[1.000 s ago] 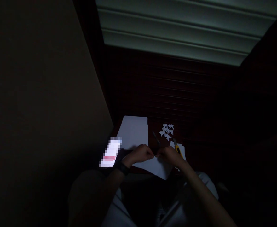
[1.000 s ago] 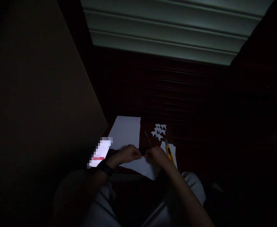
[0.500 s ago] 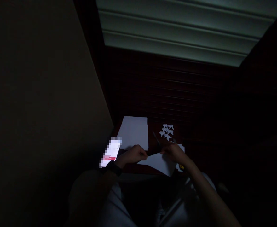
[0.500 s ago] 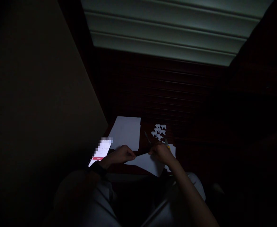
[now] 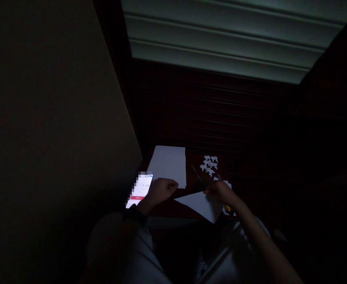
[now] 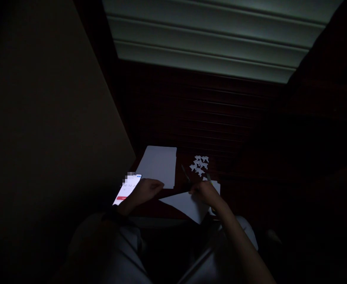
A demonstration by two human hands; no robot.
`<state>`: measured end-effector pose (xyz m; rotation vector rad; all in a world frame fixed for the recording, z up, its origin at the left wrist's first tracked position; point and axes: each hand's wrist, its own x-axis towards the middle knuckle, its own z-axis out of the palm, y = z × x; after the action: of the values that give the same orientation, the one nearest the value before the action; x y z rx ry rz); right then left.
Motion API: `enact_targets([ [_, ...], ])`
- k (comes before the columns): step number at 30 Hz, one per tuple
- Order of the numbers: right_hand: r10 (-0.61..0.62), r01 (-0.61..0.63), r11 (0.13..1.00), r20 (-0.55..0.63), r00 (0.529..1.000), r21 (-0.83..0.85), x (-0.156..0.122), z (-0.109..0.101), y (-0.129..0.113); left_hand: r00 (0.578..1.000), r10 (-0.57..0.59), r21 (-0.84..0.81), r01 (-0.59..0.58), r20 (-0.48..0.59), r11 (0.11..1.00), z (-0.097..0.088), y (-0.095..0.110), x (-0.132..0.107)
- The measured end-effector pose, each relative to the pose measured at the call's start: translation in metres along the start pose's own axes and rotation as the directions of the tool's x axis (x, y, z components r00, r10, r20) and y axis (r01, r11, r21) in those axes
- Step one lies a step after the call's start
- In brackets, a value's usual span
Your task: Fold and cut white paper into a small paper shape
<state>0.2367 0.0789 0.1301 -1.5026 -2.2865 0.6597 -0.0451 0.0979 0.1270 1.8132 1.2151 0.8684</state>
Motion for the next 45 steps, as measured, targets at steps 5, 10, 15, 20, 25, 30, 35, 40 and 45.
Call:
enact_targets([
  [5, -0.006, 0.006, 1.0, 0.011, 1.0, 0.012, 0.003, 0.002, -0.007, 0.974, 0.026, -0.077, -0.009, 0.225, 0.997, 0.034, 0.018, 0.002],
  [10, -0.062, 0.066, 0.997, 0.078, 0.995, -0.05, 0.003, -0.001, -0.018, 0.963, 0.053, 0.136, -0.092, 0.263, 0.986, 0.05, 0.021, 0.009],
  [15, -0.134, 0.151, 0.981, 0.145, 0.98, -0.117, 0.008, 0.001, -0.031, 0.946, 0.036, 0.249, -0.121, 0.321, 0.961, 0.05, 0.026, 0.012],
  [20, -0.125, 0.142, 0.981, 0.131, 0.983, -0.131, 0.006, 0.002, -0.029, 0.944, 0.06, 0.279, -0.157, 0.326, 0.947, 0.04, 0.025, 0.01],
  [25, -0.039, 0.064, 0.98, 0.137, 0.99, -0.186, -0.006, -0.007, -0.018, 0.936, 0.026, 0.277, -0.131, 0.352, 0.952, 0.032, 0.018, 0.011],
  [30, -0.01, 0.039, 0.975, 0.131, 0.991, -0.22, -0.016, -0.016, -0.003, 0.935, 0.001, 0.27, -0.104, 0.355, 0.957, 0.028, 0.011, 0.012],
  [35, 0.076, -0.067, 0.983, 0.049, 0.996, -0.17, -0.024, -0.024, 0.017, 0.948, -0.013, 0.258, -0.074, 0.319, 0.963, 0.021, 0.0, 0.013],
  [40, 0.257, -0.203, 0.962, -0.348, 0.902, 0.183, -0.027, -0.019, 0.033, 0.98, -0.03, 0.091, 0.012, 0.198, 0.996, 0.015, -0.012, 0.016],
  [45, 0.604, 0.042, 0.55, -0.431, 0.67, 0.834, -0.027, 0.013, 0.02, 0.992, -0.102, -0.269, 0.12, 0.079, 0.956, 0.024, -0.015, 0.011],
])
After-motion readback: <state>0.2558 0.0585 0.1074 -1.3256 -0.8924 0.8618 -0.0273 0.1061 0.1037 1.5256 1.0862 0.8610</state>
